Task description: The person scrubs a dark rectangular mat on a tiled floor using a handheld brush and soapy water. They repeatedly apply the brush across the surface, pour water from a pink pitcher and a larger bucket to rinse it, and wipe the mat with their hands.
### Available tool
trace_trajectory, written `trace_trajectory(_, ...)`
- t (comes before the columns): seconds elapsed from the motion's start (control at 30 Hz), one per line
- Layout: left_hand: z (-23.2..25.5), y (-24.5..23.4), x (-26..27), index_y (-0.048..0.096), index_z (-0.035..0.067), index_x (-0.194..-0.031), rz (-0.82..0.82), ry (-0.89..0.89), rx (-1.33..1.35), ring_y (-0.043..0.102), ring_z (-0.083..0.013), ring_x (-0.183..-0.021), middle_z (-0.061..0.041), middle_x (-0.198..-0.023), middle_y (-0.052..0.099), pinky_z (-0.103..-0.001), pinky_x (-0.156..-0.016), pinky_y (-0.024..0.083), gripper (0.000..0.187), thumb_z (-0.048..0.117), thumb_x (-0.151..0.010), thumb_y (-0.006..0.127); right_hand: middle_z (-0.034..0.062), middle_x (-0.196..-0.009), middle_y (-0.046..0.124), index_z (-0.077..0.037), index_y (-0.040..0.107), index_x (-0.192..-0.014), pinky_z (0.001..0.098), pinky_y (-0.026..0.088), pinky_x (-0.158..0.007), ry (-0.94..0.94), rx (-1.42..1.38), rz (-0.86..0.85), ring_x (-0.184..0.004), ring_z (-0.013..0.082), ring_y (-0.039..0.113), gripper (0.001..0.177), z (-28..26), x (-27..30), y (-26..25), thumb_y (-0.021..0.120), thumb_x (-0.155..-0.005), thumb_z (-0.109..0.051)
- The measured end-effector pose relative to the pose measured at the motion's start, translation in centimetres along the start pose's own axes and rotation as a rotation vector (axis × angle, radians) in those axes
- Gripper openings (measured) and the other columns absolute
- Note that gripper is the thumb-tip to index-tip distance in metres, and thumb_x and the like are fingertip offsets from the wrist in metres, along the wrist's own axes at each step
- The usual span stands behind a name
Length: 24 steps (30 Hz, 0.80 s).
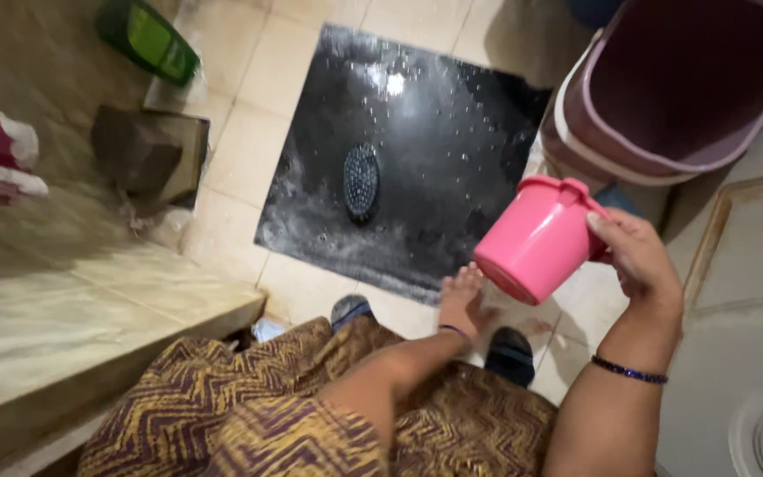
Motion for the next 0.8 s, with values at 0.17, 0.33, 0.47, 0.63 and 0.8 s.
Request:
trace_trajectory(0.17,-14.4,-10.2,-0.8,0.007,0.026,-0.164,0.008,-0.090,-0.115,-0.008,-0.0405,-0.156,-0.005,-0.172,-0.007,-0.066,-0.121,0.000,0.101,0.069,-0.087,0.057,-0.0004,-0.080,0.064,-0.001,0.072,-0.100,0.0265,0.047,-0.059,-0.027,0.220,-0.073,-0.067,0.0093,0.056,0.026,-1.5,-1.7,4.2,0.068,-0.098,-0.027)
trace_trajectory(0.33,-12.9,-12.2,-1.5,-0.010,0.020,-0.165,-0.345,-0.224,-0.257,-0.022,-0.0486,-0.153,-0.015,-0.170,-0.024,-0.068,-0.118,-0.008,0.137,0.071,-0.073,0.077,-0.0022,-0.075,0.059,-0.003,0.073,-0.091,0.0255,0.042,-0.058,-0.486,0.514,0.160,-0.068,0.0060,0.051,0.021,-13.4,3.9,5.5,0.074,-0.096,-0.023)
trace_trajectory(0.47,-11.0,-14.3,-0.1,-0.019,0.020,-0.163,-0.444,-0.272,-0.245,-0.028,-0.0480,-0.152,-0.016,-0.169,-0.030,-0.067,-0.119,-0.011,0.160,0.070,-0.057,0.090,0.0114,-0.081,0.063,0.000,0.066,-0.096,0.0359,0.045,-0.068,-0.771,0.850,0.575,-0.077,0.0246,0.058,0.024,-22.8,5.2,0.8,0.071,-0.109,-0.019)
trace_trajectory(0.63,-10.8,-14.3,-0.3,-0.020,0.022,-0.163,-0.487,-0.325,-0.277,-0.027,-0.0453,-0.153,-0.013,-0.169,-0.030,-0.065,-0.121,-0.010,0.161,0.069,-0.056,0.091,0.0206,-0.091,0.071,-0.004,0.072,-0.094,0.0528,0.053,-0.082,-0.751,1.488,0.478,-0.093,0.0435,0.066,0.015,-20.5,-8.6,-2.7,0.065,-0.102,-0.016)
trace_trajectory(0.8,-11.0,-14.2,-0.5,-0.020,0.023,-0.163,-0.490,-0.344,-0.296,-0.026,-0.0456,-0.153,-0.013,-0.169,-0.029,-0.065,-0.121,-0.009,0.162,0.069,-0.055,0.092,0.0194,-0.112,0.074,-0.017,0.078,-0.113,0.0514,0.054,-0.092,-0.382,1.819,0.089,-0.108,0.0421,0.063,0.028,-11.2,-24.9,-5.4,0.061,-0.092,-0.024)
Point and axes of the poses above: each hand's wrist, its own x-axis away from the middle knuckle, its own y-axis out of the palm, z = x × y, the point moved 7 cm from there along -x, towards the middle knuckle
